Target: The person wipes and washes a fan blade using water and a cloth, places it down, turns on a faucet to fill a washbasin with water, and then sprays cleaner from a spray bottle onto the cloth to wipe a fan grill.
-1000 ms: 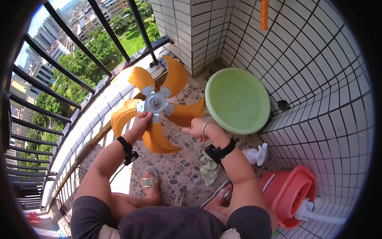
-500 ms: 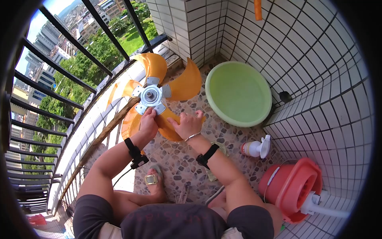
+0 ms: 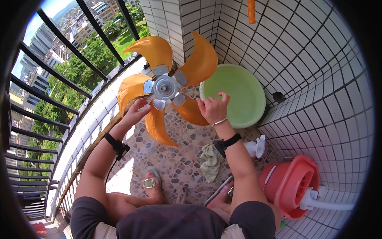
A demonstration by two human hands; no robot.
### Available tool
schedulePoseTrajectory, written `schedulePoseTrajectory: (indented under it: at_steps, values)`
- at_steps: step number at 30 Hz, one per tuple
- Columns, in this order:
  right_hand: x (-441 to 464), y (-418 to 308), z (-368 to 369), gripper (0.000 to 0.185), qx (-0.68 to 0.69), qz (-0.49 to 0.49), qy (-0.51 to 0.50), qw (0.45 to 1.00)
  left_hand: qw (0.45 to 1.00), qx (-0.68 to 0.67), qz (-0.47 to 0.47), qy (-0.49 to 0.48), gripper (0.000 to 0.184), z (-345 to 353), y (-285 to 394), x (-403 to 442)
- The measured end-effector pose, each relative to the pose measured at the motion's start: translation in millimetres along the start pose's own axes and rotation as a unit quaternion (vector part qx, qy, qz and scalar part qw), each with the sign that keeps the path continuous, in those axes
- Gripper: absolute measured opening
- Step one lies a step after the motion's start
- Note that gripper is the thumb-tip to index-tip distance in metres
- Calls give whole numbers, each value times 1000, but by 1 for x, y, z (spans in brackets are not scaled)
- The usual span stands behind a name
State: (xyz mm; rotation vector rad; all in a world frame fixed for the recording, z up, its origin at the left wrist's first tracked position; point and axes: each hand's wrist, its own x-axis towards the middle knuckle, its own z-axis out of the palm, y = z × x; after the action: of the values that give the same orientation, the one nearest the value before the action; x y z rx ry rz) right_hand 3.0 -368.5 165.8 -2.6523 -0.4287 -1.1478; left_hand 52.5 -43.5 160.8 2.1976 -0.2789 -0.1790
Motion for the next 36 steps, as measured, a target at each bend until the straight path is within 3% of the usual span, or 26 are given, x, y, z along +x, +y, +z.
schedulePoseTrajectory:
  at_steps: [1, 2, 5, 7, 10, 12, 15, 16, 18, 20, 21, 23, 25, 27, 28, 29, 31, 33, 35, 36]
  values:
    - [2, 2, 0, 38, 0, -12, 8, 1000, 977, -185, -17, -104, 51, 4, 3, 0]
    - [5, 3, -2, 38, -1, -11, 9, 1000, 977, -167, 20, -133, 54, 6, 8, 1]
    - [11, 0, -1, 36, 39, -29, 4, 999, 969, -209, -13, -129, 48, 15, 18, 6]
    - [14, 0, 5, 29, 34, -44, -27, 998, 952, -278, -84, -96, 35, 17, 15, 4]
    - [25, 2, 25, 20, 44, -49, -14, 998, 923, -372, -87, -44, 24, 14, 8, 2]
    - [26, 20, 31, 17, 67, -23, -61, 996, 924, -370, -97, -15, 19, 15, -1, 3]
    - [-18, 92, 77, 54, 24, 257, -169, 951, 932, -342, -110, 50, 18, 20, -22, 4]
    - [-43, 127, 99, 66, 46, 369, -183, 910, 933, -341, -109, 50, 18, 22, -26, 4]
    - [-38, 136, 62, 69, -85, 553, -345, 754, 934, -328, -109, 84, 18, 24, -35, 6]
    - [-58, 150, 63, 65, -203, 631, -383, 643, 932, -333, -107, 101, 18, 27, -41, 7]
    - [-71, 163, 69, 65, -202, 628, -387, 644, 936, -321, -91, 111, 18, 29, -47, 9]
    - [-98, 184, 85, 49, 65, 676, -412, 608, 942, -299, -91, 125, 18, 33, -49, 9]
    - [-109, 170, 113, 37, 411, 804, -150, 403, 942, -299, -85, 131, 17, 37, -52, 12]
    - [-77, 145, 118, 32, 689, 667, -178, 223, 943, -296, -80, 132, 17, 40, -53, 15]
    - [-39, 112, 107, 30, 749, 591, -210, 213, 948, -279, -75, 133, 17, 42, -52, 18]
    - [-3, 72, 92, 29, 793, 526, -214, 221, 953, -263, -74, 132, 16, 47, -51, 18]
    - [50, 14, 77, 31, 787, 508, -247, 249, 947, -287, -86, 114, 16, 57, -49, 20]
    - [65, -15, 81, 31, 655, 554, -318, 403, 945, -298, -102, 90, 15, 58, -49, 26]
    - [51, -10, 103, 26, 436, 520, -307, 667, 937, -324, -91, 97, 14, 59, -42, 27]
    - [40, 8, 110, 24, 365, 500, -236, 749, 927, -350, -87, 103, 12, 56, -38, 27]
